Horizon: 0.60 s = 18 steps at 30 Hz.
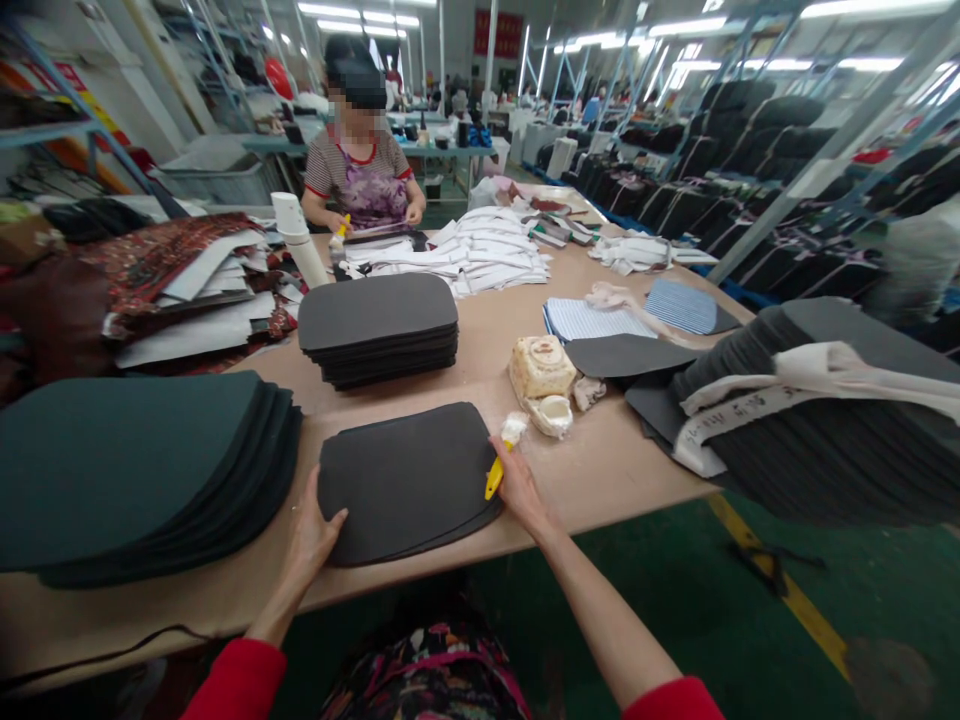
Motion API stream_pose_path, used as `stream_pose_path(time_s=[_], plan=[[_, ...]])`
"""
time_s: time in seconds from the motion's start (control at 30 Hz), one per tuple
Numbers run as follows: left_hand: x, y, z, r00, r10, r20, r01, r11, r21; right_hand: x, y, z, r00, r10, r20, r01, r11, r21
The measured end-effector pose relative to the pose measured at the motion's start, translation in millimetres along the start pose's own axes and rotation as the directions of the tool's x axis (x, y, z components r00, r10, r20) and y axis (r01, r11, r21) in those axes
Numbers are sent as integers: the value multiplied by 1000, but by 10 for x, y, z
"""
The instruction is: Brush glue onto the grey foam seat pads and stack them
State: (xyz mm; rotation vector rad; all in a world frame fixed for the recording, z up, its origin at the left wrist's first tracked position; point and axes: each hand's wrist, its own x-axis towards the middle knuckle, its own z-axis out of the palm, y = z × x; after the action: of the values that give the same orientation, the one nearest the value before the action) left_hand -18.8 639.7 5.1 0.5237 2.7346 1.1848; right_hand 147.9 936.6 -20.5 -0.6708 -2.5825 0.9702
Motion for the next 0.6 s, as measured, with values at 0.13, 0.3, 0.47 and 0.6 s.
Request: stream_pose_path(time_s=[0.13, 0.3, 0.47, 0.6], plan=[[-4, -112, 56, 993, 119, -8, -115, 975, 188, 26, -86, 1, 995, -77, -70, 49, 939, -341], [-14, -21, 54, 995, 98, 10, -92, 893, 440, 34, -130, 220, 939, -336, -73, 305, 913, -270], [-21, 28, 18, 998, 28, 56, -52, 868, 493, -115, -25, 388, 917, -380, -124, 350, 913, -210], [-18, -64, 23, 999, 34, 24, -41, 865, 501, -237, 69, 373, 924, -331, -192, 316, 943, -108]])
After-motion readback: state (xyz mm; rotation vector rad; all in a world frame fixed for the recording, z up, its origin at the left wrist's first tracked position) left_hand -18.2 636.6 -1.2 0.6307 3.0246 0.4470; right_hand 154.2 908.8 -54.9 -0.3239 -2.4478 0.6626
